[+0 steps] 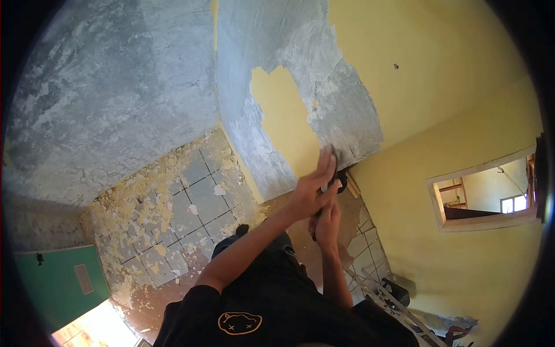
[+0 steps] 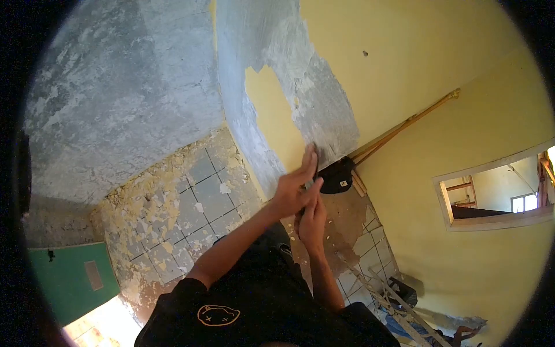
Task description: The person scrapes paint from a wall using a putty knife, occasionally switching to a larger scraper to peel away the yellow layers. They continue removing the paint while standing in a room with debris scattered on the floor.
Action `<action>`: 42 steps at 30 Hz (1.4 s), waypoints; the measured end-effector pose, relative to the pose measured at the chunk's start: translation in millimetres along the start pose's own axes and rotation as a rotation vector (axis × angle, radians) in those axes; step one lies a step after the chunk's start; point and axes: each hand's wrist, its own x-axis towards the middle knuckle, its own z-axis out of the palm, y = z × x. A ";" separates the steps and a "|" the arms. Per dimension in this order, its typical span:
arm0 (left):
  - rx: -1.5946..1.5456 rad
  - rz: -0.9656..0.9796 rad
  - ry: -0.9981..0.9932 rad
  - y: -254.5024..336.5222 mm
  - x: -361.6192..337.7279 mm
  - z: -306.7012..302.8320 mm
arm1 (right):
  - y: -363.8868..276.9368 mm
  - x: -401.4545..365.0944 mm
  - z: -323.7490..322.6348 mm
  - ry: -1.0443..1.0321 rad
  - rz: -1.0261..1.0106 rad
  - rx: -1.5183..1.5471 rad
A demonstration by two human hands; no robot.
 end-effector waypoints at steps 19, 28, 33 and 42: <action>0.074 0.080 -0.004 3.0 -4.2 -1.2 | 10.1 -10.5 -5.4 -0.033 0.025 0.055; 0.115 0.016 0.073 4.8 -5.8 17.5 | 8.5 -3.3 -16.1 -0.031 0.003 0.060; 0.121 -0.013 0.123 -1.9 11.3 -5.0 | 8.8 23.9 0.0 -0.119 -0.022 0.031; -0.059 -0.489 0.237 11.7 -64.5 12.3 | 20.5 -2.0 -31.4 -0.384 0.093 0.063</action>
